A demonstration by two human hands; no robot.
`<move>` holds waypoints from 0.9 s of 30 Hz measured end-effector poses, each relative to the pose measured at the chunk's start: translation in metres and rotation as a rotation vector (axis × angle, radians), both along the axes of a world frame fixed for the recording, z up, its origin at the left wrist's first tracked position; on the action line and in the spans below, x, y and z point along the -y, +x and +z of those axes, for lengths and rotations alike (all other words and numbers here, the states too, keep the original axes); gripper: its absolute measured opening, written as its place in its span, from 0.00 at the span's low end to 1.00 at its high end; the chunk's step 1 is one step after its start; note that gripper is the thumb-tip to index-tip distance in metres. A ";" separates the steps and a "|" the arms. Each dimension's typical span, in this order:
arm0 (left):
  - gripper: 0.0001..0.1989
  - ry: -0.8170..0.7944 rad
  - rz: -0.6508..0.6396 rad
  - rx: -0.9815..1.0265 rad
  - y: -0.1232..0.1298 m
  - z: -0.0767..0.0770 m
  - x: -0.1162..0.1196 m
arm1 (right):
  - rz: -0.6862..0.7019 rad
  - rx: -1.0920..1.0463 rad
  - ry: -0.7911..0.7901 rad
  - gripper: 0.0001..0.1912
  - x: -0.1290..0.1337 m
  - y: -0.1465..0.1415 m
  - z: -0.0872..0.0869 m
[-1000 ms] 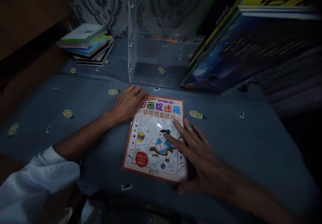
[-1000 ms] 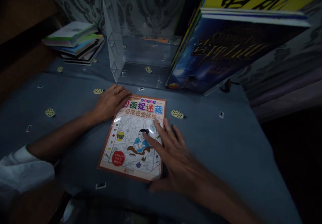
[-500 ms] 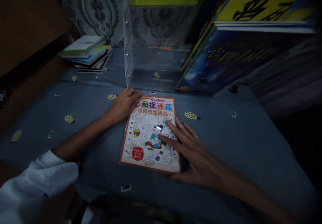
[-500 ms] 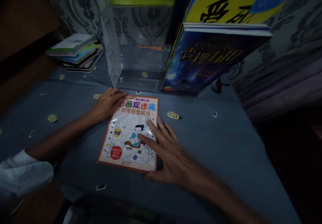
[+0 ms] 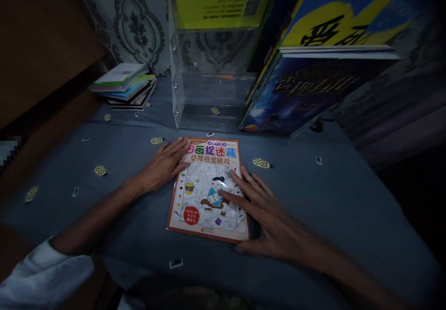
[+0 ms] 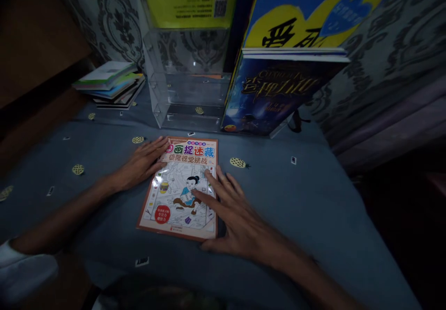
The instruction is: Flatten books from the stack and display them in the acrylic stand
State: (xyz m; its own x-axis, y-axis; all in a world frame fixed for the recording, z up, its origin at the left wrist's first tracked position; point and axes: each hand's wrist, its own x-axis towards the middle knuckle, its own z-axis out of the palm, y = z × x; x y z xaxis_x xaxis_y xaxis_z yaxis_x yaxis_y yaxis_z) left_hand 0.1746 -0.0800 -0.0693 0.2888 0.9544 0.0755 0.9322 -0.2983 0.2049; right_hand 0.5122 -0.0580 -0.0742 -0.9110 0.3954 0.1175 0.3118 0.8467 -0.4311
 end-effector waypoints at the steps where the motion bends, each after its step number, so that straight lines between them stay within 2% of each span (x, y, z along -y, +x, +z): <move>1: 0.29 0.000 -0.003 0.000 0.000 0.000 0.001 | 0.001 0.004 -0.002 0.49 0.000 0.000 0.001; 9: 0.25 0.026 -0.076 -0.048 0.007 0.017 -0.008 | 0.008 0.067 -0.059 0.52 0.000 -0.002 0.006; 15: 0.23 0.107 -0.231 -0.036 0.036 0.019 -0.034 | 0.006 0.064 -0.088 0.53 0.000 -0.002 0.008; 22: 0.21 0.105 -0.330 -0.068 0.070 0.021 -0.066 | 0.000 0.069 -0.116 0.52 0.001 -0.001 0.013; 27: 0.20 0.105 -0.352 -0.080 0.084 0.020 -0.080 | -0.003 0.076 -0.144 0.51 0.001 -0.002 0.016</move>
